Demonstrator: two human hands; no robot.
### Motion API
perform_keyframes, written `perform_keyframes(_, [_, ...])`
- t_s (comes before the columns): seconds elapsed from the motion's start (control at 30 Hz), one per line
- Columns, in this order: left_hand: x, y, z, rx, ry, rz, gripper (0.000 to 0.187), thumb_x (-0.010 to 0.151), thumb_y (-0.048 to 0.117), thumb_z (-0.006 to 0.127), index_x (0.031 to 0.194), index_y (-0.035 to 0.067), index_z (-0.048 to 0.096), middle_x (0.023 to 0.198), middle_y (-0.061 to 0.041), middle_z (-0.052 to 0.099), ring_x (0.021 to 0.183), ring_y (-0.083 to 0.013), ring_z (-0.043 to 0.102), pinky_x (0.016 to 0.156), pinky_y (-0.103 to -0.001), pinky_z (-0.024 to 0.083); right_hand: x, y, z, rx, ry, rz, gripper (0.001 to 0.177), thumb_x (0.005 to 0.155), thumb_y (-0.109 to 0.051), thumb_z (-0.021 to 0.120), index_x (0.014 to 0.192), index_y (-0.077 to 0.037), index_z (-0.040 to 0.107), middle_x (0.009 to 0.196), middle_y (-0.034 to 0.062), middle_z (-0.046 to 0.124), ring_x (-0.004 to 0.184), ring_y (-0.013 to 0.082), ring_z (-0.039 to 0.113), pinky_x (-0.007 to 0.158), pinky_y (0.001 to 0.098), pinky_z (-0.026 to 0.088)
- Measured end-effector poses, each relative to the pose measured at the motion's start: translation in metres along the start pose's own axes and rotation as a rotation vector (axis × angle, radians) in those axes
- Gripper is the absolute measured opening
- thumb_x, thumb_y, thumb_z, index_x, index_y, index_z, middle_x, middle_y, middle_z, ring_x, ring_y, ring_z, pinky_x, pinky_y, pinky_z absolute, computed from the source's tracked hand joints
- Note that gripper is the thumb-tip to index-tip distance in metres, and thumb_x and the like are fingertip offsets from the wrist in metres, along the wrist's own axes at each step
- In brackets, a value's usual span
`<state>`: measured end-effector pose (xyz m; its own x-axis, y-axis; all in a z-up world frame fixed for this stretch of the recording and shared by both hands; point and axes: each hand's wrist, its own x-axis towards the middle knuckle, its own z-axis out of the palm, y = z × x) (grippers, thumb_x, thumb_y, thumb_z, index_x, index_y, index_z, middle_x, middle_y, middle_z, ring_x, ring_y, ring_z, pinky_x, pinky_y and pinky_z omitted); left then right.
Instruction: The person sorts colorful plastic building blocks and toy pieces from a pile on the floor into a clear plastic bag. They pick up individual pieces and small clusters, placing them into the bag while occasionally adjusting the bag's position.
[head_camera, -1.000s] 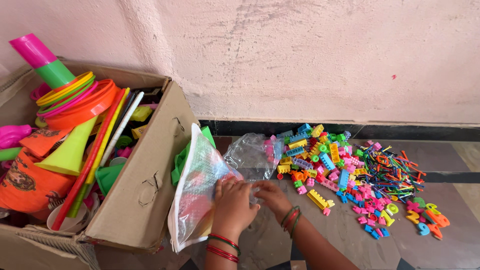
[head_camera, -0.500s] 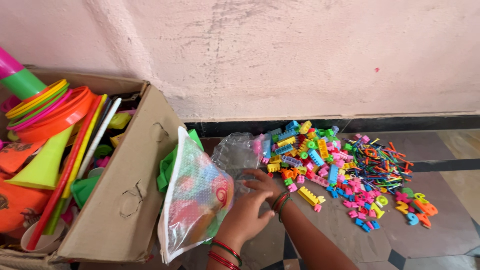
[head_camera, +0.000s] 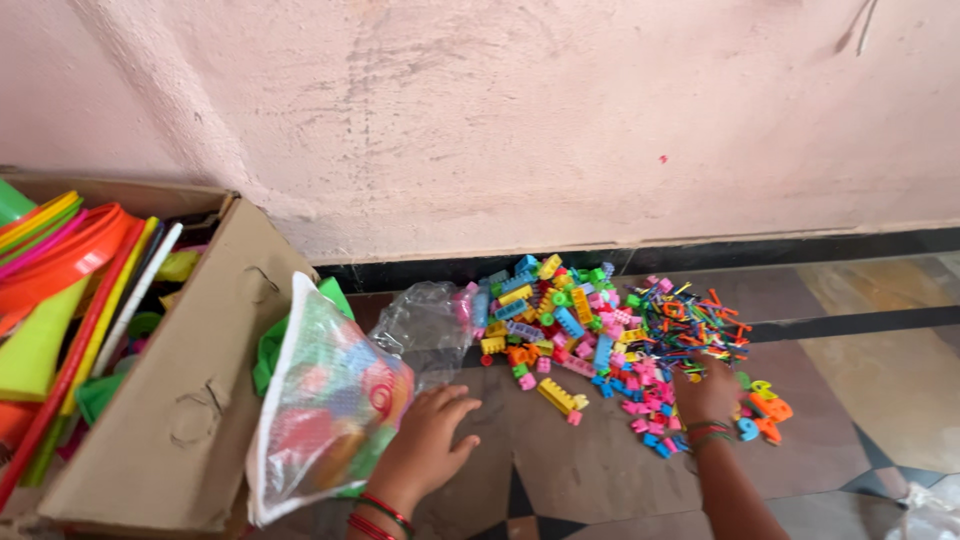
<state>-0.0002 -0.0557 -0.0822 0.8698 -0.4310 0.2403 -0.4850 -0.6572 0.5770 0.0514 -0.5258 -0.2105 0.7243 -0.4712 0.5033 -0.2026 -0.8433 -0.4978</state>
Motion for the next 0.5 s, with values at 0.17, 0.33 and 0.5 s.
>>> perform_keyframes(0.17, [0.001,0.020,0.018,0.030,-0.099,-0.073,0.049,0.077,0.024,0.082,0.123,0.016,0.068,0.147,-0.013,0.050,0.142,-0.0374,0.039,0.116,-0.051,0.029,0.001,0.080,-0.089,-0.448,-0.209,0.754,0.106,0.068,-0.050,0.077,0.153,-0.010,0.028,0.158,0.0246,0.020,0.145,0.0464,0.005,0.108,0.0701,0.008])
perform_keyframes(0.33, [0.023,0.053,0.048,0.026,-0.206,-0.036,0.048,0.082,0.028,0.079,0.126,0.016,0.066,0.149,-0.011,0.047,0.144,-0.0361,0.034,0.118,-0.055,0.022,-0.037,0.129,-0.137,-0.697,-0.132,0.896,0.123,0.064,-0.035,0.079,0.167,-0.008,0.017,0.157,0.0375,0.015,0.150,0.0475,-0.004,0.120,0.0539,-0.002])
perform_keyframes(0.5, [0.036,0.092,0.073,-0.005,-0.277,-0.036,0.046,0.084,0.030,0.075,0.128,0.018,0.066,0.145,-0.005,0.052,0.141,-0.0297,0.041,0.116,-0.050,0.029,-0.057,0.153,-0.147,-0.574,-0.017,0.912,0.061,0.091,-0.022,0.069,0.145,-0.003,0.049,0.143,0.0388,0.050,0.137,0.0540,0.045,0.116,0.0566,0.033])
